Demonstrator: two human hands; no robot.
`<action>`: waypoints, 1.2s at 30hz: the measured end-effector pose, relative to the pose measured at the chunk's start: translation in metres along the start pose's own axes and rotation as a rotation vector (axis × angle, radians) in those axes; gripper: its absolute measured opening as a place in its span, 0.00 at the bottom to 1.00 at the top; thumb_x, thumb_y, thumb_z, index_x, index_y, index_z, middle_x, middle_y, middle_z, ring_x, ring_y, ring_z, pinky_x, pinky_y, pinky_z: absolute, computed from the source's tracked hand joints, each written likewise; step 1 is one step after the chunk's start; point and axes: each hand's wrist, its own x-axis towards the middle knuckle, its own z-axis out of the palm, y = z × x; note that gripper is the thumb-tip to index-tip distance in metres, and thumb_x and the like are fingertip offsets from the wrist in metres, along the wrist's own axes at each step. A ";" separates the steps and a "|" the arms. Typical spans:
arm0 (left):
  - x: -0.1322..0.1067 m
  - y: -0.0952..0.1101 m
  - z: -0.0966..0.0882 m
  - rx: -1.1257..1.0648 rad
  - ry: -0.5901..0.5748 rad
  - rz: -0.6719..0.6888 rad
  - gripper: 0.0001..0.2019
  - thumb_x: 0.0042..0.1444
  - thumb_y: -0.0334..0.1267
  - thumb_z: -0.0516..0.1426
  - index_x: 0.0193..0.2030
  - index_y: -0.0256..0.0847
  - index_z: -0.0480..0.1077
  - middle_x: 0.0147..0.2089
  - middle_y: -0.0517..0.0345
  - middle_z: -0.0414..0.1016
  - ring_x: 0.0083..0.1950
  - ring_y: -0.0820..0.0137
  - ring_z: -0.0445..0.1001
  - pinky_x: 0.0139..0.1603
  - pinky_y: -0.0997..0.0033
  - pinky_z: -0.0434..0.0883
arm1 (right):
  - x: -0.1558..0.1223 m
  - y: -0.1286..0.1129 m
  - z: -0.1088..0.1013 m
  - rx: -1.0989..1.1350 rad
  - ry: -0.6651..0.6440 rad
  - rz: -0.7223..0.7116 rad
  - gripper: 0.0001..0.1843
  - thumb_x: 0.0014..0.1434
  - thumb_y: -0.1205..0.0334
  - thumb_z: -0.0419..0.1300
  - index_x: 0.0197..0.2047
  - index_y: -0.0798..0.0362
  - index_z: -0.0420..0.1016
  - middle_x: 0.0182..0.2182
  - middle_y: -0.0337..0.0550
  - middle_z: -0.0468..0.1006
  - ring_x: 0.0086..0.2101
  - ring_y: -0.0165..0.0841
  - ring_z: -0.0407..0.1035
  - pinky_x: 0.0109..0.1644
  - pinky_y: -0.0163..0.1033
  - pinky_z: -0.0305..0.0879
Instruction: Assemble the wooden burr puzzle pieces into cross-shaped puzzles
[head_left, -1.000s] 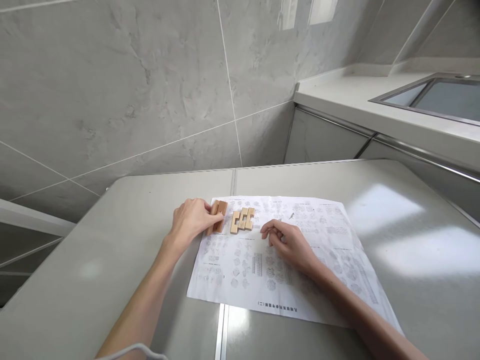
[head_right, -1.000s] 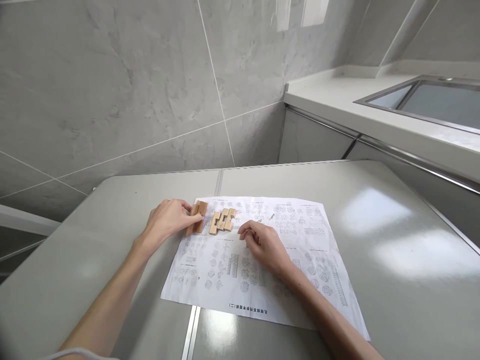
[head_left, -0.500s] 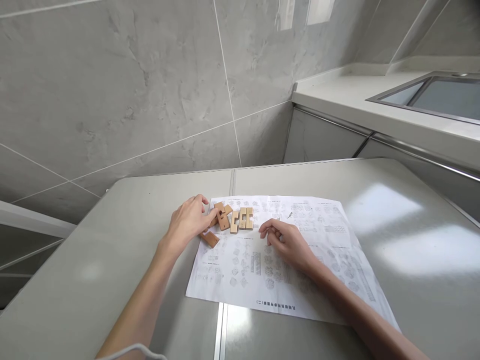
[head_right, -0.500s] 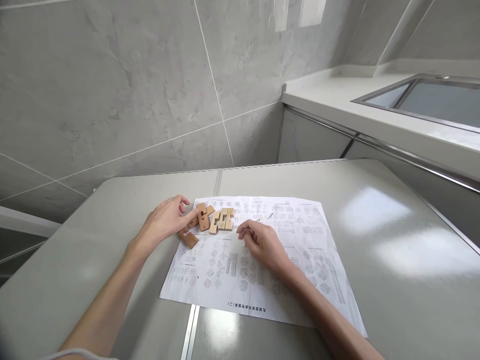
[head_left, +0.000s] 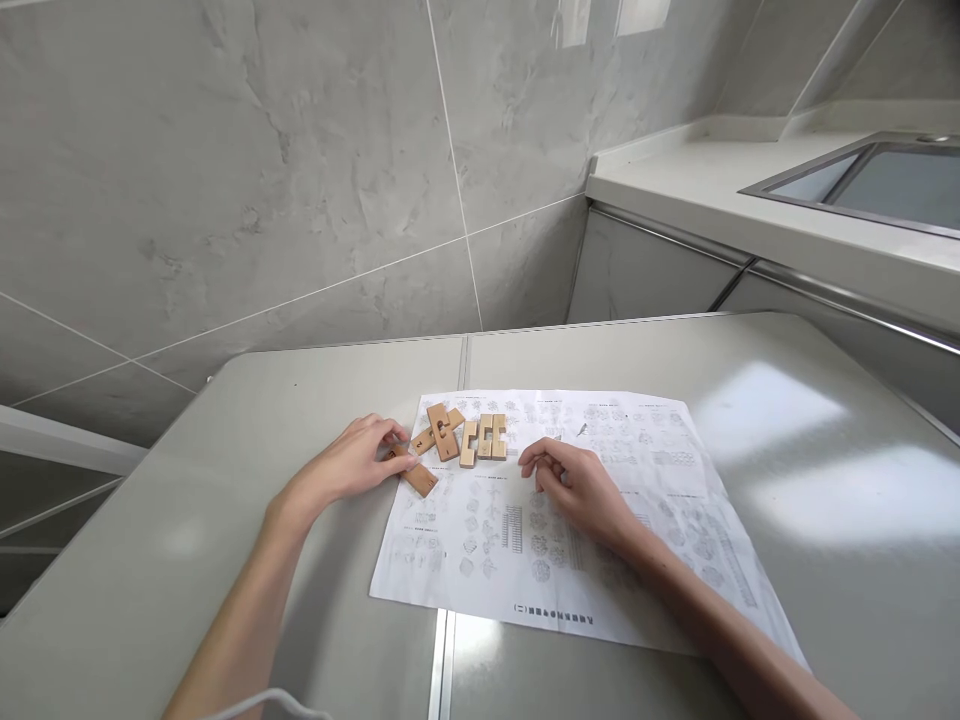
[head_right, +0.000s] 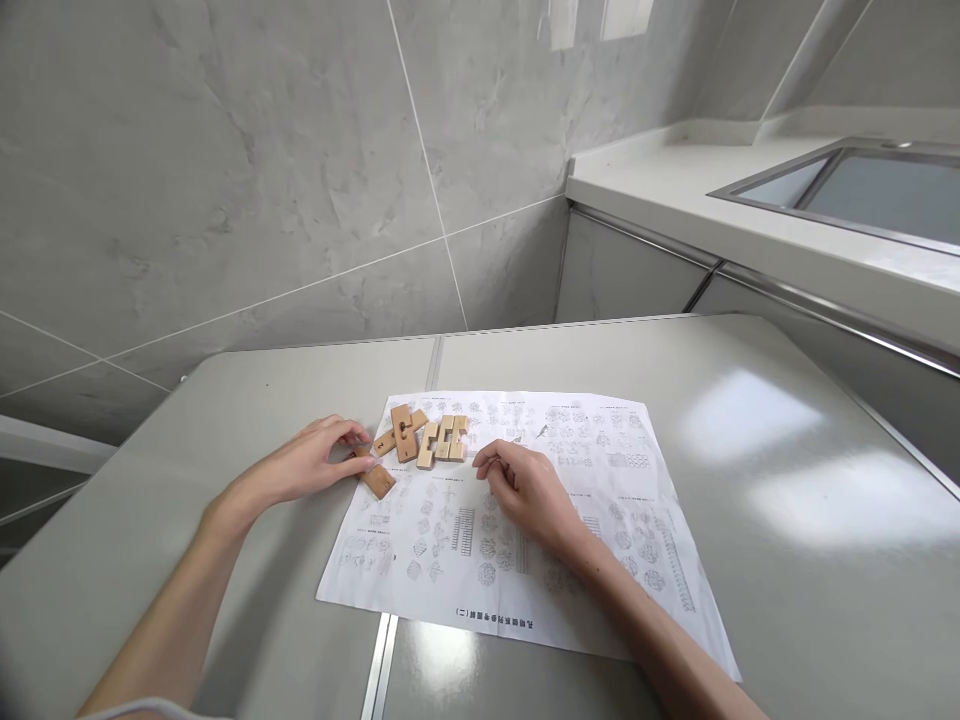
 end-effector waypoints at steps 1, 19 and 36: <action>-0.002 -0.004 -0.001 -0.007 -0.018 0.015 0.22 0.56 0.62 0.64 0.47 0.49 0.81 0.54 0.47 0.81 0.61 0.49 0.75 0.56 0.59 0.73 | 0.000 0.000 0.000 0.000 -0.001 0.001 0.15 0.68 0.70 0.51 0.43 0.49 0.78 0.37 0.42 0.84 0.27 0.32 0.69 0.30 0.38 0.62; -0.023 -0.004 -0.006 -0.223 -0.171 0.094 0.17 0.57 0.57 0.67 0.32 0.45 0.77 0.38 0.58 0.81 0.40 0.63 0.74 0.43 0.67 0.68 | -0.001 0.000 0.000 -0.031 0.000 0.011 0.15 0.69 0.69 0.51 0.43 0.48 0.79 0.37 0.43 0.84 0.28 0.33 0.73 0.30 0.38 0.63; 0.023 0.040 0.021 -0.409 0.195 -0.111 0.25 0.45 0.58 0.74 0.41 0.43 0.78 0.32 0.59 0.85 0.40 0.60 0.82 0.42 0.65 0.73 | 0.000 0.001 0.000 -0.004 -0.004 0.000 0.15 0.68 0.71 0.51 0.43 0.48 0.78 0.37 0.42 0.84 0.27 0.32 0.70 0.30 0.37 0.61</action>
